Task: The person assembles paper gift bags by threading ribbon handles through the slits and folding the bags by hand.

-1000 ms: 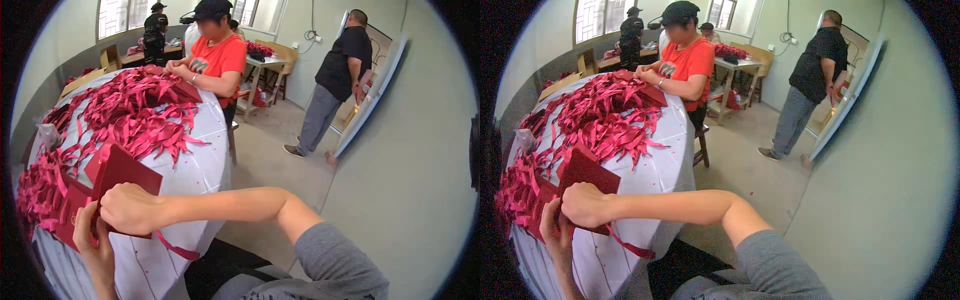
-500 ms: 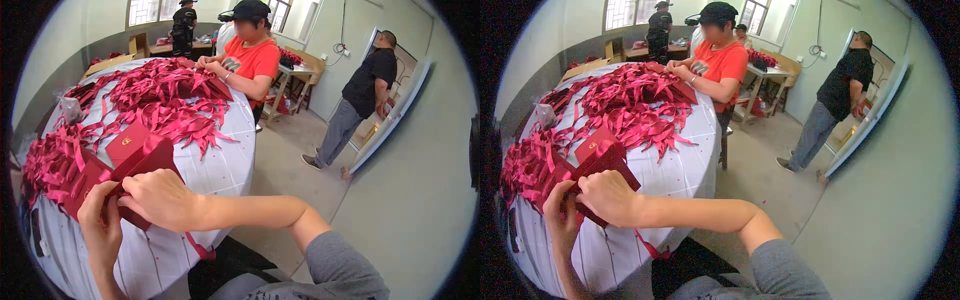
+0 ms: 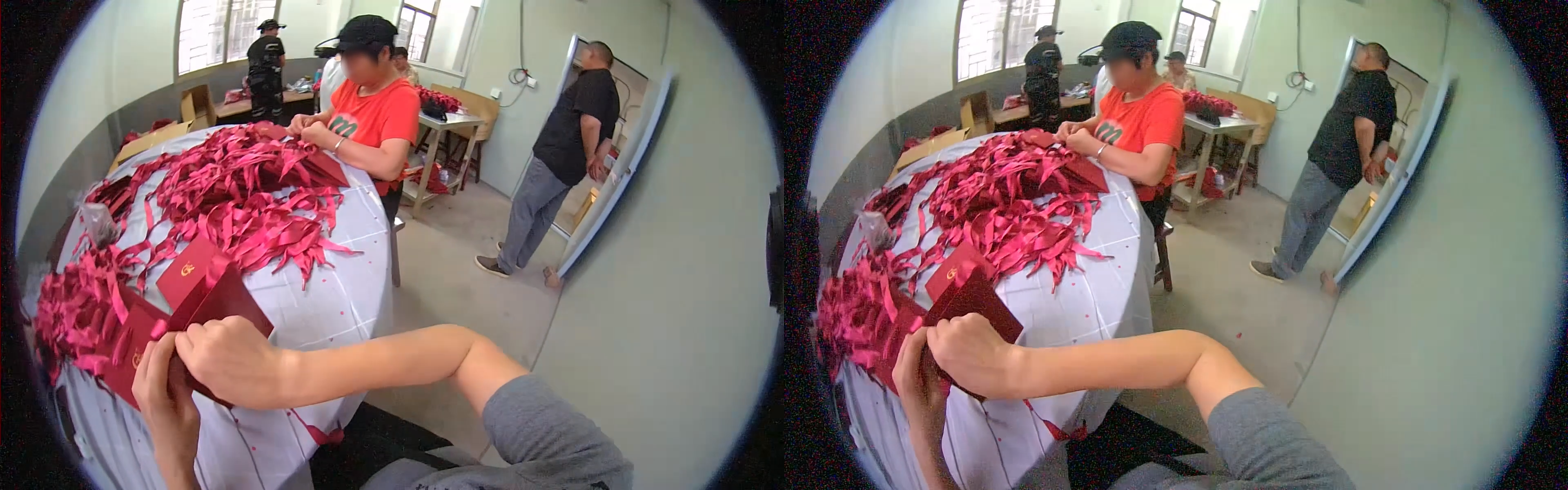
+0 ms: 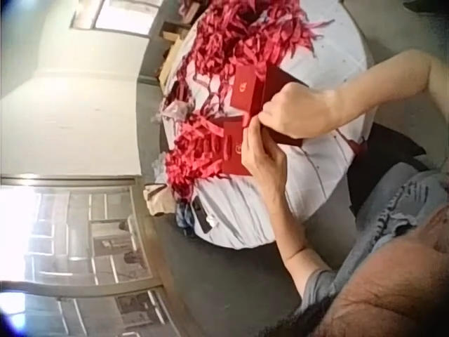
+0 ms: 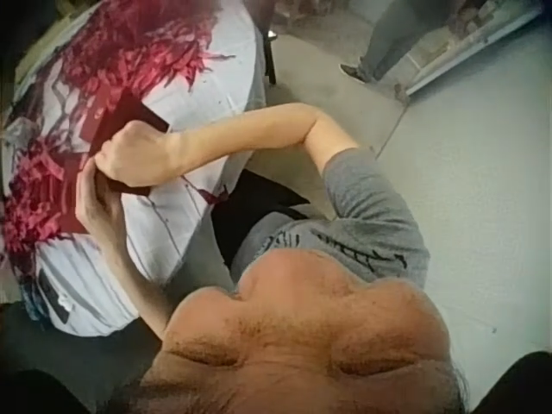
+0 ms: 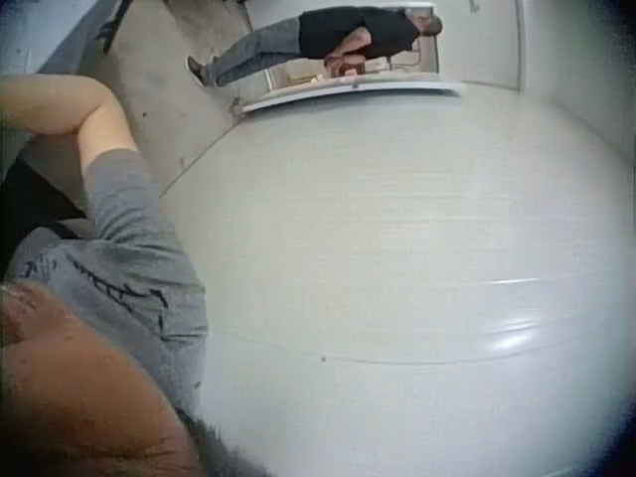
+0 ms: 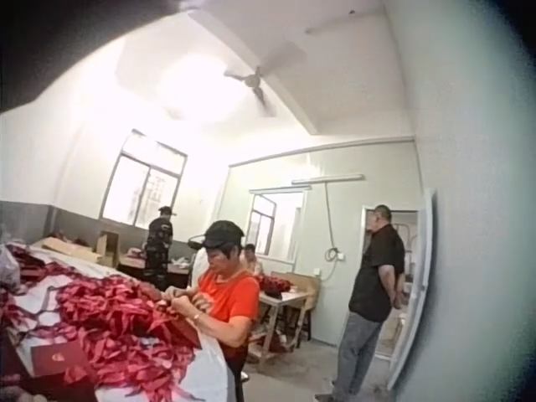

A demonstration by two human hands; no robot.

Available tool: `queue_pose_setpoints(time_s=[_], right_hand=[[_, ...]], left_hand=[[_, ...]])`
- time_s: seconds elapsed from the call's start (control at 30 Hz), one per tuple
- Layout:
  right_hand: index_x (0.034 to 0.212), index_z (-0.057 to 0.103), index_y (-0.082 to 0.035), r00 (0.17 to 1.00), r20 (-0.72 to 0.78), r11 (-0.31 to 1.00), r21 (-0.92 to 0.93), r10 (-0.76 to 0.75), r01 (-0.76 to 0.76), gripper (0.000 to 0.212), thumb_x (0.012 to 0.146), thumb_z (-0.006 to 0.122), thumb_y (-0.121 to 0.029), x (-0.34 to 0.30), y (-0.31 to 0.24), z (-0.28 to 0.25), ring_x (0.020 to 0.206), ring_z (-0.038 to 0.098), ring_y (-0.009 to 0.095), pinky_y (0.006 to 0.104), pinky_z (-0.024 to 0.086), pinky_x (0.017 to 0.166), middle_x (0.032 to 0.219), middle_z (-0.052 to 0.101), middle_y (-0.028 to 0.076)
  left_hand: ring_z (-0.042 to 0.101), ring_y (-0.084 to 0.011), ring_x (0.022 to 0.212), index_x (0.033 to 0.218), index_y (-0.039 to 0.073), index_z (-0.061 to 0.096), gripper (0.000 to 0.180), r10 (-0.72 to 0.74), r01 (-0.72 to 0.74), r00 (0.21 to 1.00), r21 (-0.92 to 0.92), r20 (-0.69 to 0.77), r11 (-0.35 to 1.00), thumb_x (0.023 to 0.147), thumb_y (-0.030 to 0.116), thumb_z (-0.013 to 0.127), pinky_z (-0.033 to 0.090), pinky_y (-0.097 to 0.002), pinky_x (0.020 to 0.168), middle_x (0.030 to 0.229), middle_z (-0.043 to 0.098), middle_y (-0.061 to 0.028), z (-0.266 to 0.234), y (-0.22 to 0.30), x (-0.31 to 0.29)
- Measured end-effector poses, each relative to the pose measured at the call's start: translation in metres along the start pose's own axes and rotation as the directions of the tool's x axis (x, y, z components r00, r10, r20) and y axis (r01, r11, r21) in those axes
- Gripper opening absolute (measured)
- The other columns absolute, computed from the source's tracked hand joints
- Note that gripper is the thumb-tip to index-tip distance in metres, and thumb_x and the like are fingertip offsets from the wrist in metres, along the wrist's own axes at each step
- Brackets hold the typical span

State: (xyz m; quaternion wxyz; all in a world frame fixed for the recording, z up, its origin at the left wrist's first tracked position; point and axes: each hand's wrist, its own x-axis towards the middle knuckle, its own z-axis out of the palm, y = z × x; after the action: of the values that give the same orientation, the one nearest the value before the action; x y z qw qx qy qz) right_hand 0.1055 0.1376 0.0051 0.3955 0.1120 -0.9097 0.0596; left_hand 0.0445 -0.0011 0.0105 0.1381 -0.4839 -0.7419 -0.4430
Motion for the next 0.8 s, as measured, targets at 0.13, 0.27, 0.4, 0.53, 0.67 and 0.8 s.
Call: queue_pose_setpoints(time_s=[0.13, 0.27, 0.4, 0.53, 0.67, 0.8], right_hand=[[0.075, 0.054, -0.001, 0.981, 0.193, 0.995, 0.091, 0.027, -0.045, 0.011, 0.071, 0.055, -0.011, 0.004, 0.011, -0.011, 0.062, 0.058, 0.023, 0.0333, 0.047, 0.052, 0.070, 0.056, 0.010], [0.078, 0.054, -0.003, 0.996, -0.086, 1.000, 0.014, 0.020, -0.019, 0.019, 0.074, 0.059, -0.021, 0.008, 0.015, -0.028, 0.075, 0.056, 0.024, 0.0329, 0.047, 0.061, 0.078, 0.055, 0.010], [0.072, 0.059, -0.003, 0.992, -0.109, 0.995, 0.072, -0.055, 0.063, 0.018, 0.075, 0.058, -0.021, 0.020, 0.029, -0.027, 0.078, 0.053, 0.025, 0.0363, 0.046, 0.063, 0.080, 0.055, 0.012], [0.065, 0.064, 0.002, 0.898, 0.436, 0.968, 0.243, -0.055, -0.058, 0.026, 0.067, 0.059, -0.023, 0.051, 0.035, -0.033, 0.066, 0.062, 0.038, 0.0441, 0.049, 0.059, 0.067, 0.061, 0.023], [0.072, 0.062, 0.006, 0.703, 0.672, 0.960, 0.272, -0.233, 0.059, 0.030, 0.072, 0.055, -0.023, 0.072, 0.054, -0.037, 0.067, 0.061, 0.035, 0.0424, 0.047, 0.060, 0.068, 0.059, 0.025], [0.073, 0.063, 0.004, 0.556, 0.799, 0.948, 0.314, -0.228, -0.063, 0.029, 0.074, 0.060, -0.024, 0.093, 0.048, -0.047, 0.052, 0.048, 0.014, 0.0309, 0.039, 0.050, 0.055, 0.054, 0.010]], left_hand=[[0.054, -0.0311, 0.078, 0.102, -0.003, 0.053, 0.021, 0.073, -0.073, 0.997, 0.007, 0.005, 0.997, 0.082, -0.006, 0.045, 0.042, -0.0353, 0.070, 0.087, 0.055, -0.0171, 0.004, -0.001, 0.001], [0.055, -0.0215, 0.084, 0.101, -0.005, 0.051, 0.016, 0.071, -0.071, 0.997, 0.038, -0.011, 0.997, 0.088, -0.001, 0.044, 0.042, -0.0273, 0.078, 0.089, 0.055, -0.0134, 0.012, -0.003, -0.004], [0.055, -0.0252, 0.083, 0.102, -0.004, 0.052, 0.017, 0.104, -0.102, 0.993, 0.047, -0.046, 0.994, 0.086, 0.000, 0.050, 0.043, -0.0319, 0.074, 0.090, 0.056, -0.0150, 0.016, 0.003, -0.005], [0.058, -0.0238, 0.081, 0.102, -0.002, 0.054, 0.025, 0.121, -0.101, 0.985, 0.163, -0.122, 0.981, 0.078, -0.002, 0.063, 0.046, -0.0308, 0.073, 0.090, 0.058, -0.0142, 0.017, -0.001, -0.014], [0.058, -0.0169, 0.091, 0.109, -0.001, 0.048, 0.038, 0.142, -0.149, 0.961, -0.012, -0.238, 0.989, 0.076, -0.002, 0.066, 0.046, -0.0266, 0.080, 0.100, 0.058, -0.0120, 0.042, -0.009, -0.005], [0.054, -0.0150, 0.059, 0.099, 0.000, 0.053, 0.030, 0.229, -0.198, 0.939, 0.141, -0.256, 0.970, 0.073, 0.001, 0.069, 0.043, -0.0253, 0.050, 0.085, 0.060, -0.0096, 0.027, -0.006, -0.004]])
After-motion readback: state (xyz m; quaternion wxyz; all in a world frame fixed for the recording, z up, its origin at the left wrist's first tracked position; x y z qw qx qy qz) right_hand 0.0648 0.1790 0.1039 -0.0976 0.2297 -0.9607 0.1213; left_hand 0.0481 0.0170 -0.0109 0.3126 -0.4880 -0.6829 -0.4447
